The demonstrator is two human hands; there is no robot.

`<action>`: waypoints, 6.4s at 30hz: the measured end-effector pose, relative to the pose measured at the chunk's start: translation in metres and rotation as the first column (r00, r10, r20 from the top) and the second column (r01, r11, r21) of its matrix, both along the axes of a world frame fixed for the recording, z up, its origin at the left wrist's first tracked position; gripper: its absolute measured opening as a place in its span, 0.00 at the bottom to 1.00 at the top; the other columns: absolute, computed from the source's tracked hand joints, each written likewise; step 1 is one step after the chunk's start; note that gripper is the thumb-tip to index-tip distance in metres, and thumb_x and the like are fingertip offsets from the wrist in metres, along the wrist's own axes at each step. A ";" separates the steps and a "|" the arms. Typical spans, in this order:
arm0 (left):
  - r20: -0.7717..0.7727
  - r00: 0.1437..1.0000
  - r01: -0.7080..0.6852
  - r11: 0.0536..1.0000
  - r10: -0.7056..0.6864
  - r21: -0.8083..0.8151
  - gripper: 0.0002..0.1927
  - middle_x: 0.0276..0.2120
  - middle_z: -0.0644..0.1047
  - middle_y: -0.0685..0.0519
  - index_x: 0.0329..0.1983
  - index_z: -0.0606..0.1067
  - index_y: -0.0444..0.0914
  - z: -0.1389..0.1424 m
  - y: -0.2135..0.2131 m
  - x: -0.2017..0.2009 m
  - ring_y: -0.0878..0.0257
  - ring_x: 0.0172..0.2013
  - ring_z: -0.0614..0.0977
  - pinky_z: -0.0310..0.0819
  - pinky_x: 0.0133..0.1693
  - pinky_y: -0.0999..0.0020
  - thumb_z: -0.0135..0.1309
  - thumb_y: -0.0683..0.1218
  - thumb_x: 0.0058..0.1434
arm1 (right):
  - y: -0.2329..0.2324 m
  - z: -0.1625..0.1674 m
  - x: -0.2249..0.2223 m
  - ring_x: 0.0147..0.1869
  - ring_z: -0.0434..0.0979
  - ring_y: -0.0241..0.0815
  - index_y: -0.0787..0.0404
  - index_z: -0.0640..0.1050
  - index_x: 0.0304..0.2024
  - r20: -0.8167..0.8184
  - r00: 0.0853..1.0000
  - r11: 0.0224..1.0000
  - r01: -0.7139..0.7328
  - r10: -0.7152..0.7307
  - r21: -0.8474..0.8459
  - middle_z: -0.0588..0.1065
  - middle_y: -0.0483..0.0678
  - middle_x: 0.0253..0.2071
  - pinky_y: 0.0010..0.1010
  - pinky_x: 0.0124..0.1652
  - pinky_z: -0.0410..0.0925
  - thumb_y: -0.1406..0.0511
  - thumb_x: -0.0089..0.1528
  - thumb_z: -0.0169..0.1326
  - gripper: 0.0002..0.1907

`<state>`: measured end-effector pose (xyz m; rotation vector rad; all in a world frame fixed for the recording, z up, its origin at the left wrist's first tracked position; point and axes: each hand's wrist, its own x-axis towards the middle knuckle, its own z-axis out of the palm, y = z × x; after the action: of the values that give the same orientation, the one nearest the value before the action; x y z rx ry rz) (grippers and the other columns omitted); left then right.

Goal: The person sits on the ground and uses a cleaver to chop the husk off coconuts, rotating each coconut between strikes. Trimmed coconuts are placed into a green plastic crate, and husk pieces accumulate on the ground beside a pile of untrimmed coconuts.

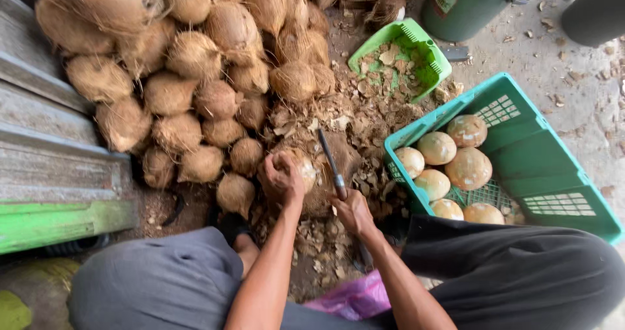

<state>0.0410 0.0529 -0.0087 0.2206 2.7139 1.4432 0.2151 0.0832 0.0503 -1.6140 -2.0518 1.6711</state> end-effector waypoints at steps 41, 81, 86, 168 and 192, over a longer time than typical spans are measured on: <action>0.169 0.965 0.194 0.980 -0.199 0.047 0.21 0.38 0.79 0.53 0.44 0.80 0.45 -0.017 -0.028 -0.035 0.60 0.36 0.78 0.72 0.39 0.59 0.52 0.63 0.62 | -0.007 0.026 0.003 0.25 0.64 0.40 0.62 0.72 0.37 -0.105 0.989 0.994 0.107 -0.107 -0.003 0.66 0.46 0.22 0.37 0.27 0.63 0.55 0.63 0.58 0.17; 0.226 0.973 0.069 0.991 -0.041 -0.118 0.15 0.35 0.81 0.55 0.34 0.77 0.46 -0.013 -0.003 -0.005 0.63 0.33 0.80 0.74 0.32 0.64 0.48 0.59 0.65 | -0.030 0.003 0.002 0.19 0.61 0.36 0.60 0.67 0.24 -0.084 0.996 0.995 0.047 -0.040 0.090 0.65 0.44 0.18 0.38 0.21 0.60 0.56 0.67 0.53 0.21; 0.127 0.991 -0.013 0.988 0.033 -0.156 0.15 0.37 0.80 0.54 0.36 0.77 0.45 -0.021 -0.003 0.000 0.61 0.33 0.79 0.72 0.32 0.63 0.52 0.60 0.64 | -0.033 0.001 -0.002 0.16 0.64 0.37 0.54 0.71 0.26 0.076 0.995 0.994 0.069 -0.063 -0.083 0.69 0.44 0.16 0.40 0.16 0.62 0.57 0.67 0.47 0.15; 0.489 0.863 -0.088 0.992 0.124 -0.095 0.18 0.32 0.74 0.52 0.33 0.72 0.44 0.046 0.003 -0.006 0.61 0.26 0.74 0.67 0.26 0.61 0.41 0.59 0.68 | -0.031 -0.012 -0.006 0.21 0.71 0.48 0.64 0.73 0.27 0.073 0.993 0.968 -0.110 0.096 0.223 0.71 0.56 0.18 0.45 0.26 0.67 0.59 0.67 0.51 0.18; 0.293 0.924 0.250 0.968 -0.246 0.024 0.21 0.42 0.83 0.52 0.46 0.80 0.44 0.017 -0.015 -0.022 0.56 0.42 0.83 0.75 0.43 0.61 0.46 0.62 0.68 | 0.019 -0.053 0.047 0.20 0.70 0.40 0.64 0.74 0.21 0.038 0.958 0.957 -0.279 0.283 -0.083 0.70 0.49 0.17 0.35 0.23 0.63 0.55 0.59 0.60 0.21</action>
<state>0.0188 0.0383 0.0084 0.3088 2.3593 1.2722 0.2619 0.1019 -0.0027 -1.4523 -2.3657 1.8321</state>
